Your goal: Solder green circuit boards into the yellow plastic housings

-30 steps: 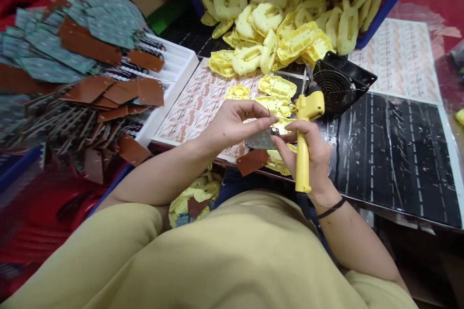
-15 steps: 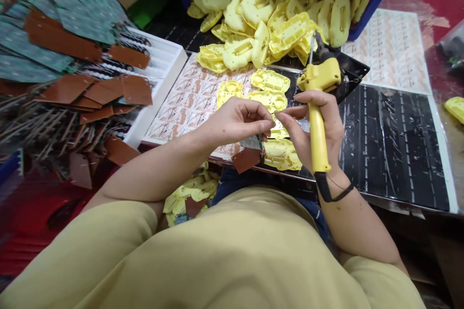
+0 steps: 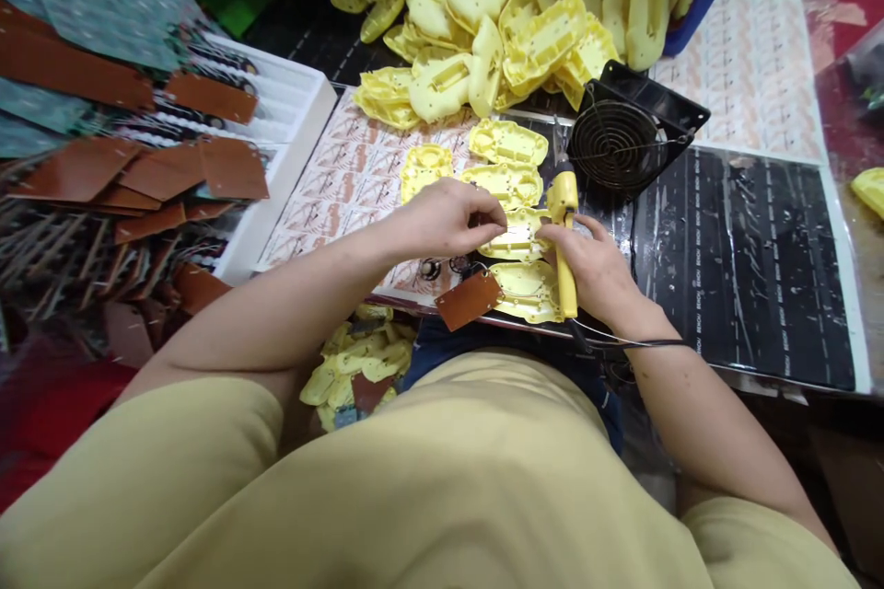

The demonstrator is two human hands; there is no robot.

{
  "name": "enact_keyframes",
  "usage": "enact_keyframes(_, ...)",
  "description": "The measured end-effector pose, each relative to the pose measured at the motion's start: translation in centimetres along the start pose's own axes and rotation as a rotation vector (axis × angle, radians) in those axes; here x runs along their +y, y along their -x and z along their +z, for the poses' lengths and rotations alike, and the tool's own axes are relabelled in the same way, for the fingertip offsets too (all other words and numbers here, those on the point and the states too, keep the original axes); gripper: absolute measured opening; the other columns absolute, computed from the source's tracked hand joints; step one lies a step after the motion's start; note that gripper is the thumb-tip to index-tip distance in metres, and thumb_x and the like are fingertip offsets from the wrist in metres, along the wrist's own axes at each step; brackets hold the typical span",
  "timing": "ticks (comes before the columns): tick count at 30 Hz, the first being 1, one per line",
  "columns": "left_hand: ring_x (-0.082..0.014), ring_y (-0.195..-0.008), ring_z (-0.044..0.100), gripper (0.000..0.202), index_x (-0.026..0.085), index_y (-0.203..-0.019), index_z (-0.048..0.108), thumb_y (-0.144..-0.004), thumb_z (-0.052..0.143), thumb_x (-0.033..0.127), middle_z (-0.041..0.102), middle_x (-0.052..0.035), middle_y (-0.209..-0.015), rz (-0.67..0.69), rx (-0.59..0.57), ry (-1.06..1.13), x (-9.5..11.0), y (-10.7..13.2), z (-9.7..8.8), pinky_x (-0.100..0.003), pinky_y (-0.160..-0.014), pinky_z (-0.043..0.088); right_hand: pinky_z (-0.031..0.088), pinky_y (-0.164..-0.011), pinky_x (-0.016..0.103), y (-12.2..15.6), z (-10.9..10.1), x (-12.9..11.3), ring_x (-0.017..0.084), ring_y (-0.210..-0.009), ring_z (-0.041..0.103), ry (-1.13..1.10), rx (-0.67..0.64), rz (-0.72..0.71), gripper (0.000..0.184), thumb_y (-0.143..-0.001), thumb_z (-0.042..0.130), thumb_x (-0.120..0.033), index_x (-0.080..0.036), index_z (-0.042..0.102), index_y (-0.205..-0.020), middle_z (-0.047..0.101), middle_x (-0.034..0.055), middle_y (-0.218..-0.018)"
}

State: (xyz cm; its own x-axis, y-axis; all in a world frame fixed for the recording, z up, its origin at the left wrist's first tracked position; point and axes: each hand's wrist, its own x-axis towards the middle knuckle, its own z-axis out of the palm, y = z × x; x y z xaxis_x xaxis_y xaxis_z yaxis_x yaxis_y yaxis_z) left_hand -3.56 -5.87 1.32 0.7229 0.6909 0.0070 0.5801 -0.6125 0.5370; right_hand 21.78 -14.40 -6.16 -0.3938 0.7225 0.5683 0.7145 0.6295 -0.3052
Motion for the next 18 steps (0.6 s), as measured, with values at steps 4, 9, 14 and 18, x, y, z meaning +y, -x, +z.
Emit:
enact_keyframes(4,-0.0230,-0.098,0.077,0.024,0.022,-0.103,0.085,-0.092,0.064,0.019,0.083,-0.0058,-0.100,-0.037,-0.056,-0.110,0.1,-1.2,2.6,-0.035,-0.089,0.057,0.064,-0.101,0.040,1.1,-0.1,-0.5,0.016,-0.081,0.079,0.082,0.028,-0.047,0.023,-0.106,0.060,-0.018,-0.028,0.067,-0.126,0.083,-0.0024,-0.101)
enact_keyframes(9,-0.0228,-0.096,0.075,0.022,0.020,-0.103,0.083,-0.098,0.062,0.024,0.082,-0.0066,-0.099,0.008,-0.028,-0.077,0.3,-1.8,3.6,-0.037,-0.092,0.057,0.062,-0.074,0.025,2.1,-3.7,-2.6,0.011,-0.061,0.071,0.183,0.179,-0.060,0.013,-0.101,0.076,-0.021,-0.029,0.076,-0.112,0.079,-0.0060,-0.081)
enact_keyframes(14,-0.0263,-0.105,0.074,0.020,0.020,-0.103,0.082,-0.098,0.062,0.023,0.080,-0.0089,-0.112,0.048,-0.034,-0.081,0.0,-2.5,4.0,-0.041,-0.095,0.057,0.061,-0.061,0.028,5.5,-8.4,-4.2,0.018,-0.070,0.077,0.329,0.252,0.056,0.046,-0.106,0.065,-0.060,-0.032,0.073,-0.141,0.080,0.0007,-0.081)
enact_keyframes(18,-0.0273,-0.105,0.073,0.020,0.019,-0.101,0.080,-0.099,0.060,0.023,0.079,-0.0078,-0.105,0.057,-0.014,-0.129,0.1,-2.7,4.7,-0.047,-0.103,0.053,0.067,-0.068,0.040,8.7,-9.2,-4.0,0.027,-0.085,0.081,0.347,0.425,0.293,0.054,-0.101,0.068,-0.064,-0.033,0.072,-0.145,0.084,0.0081,-0.106)
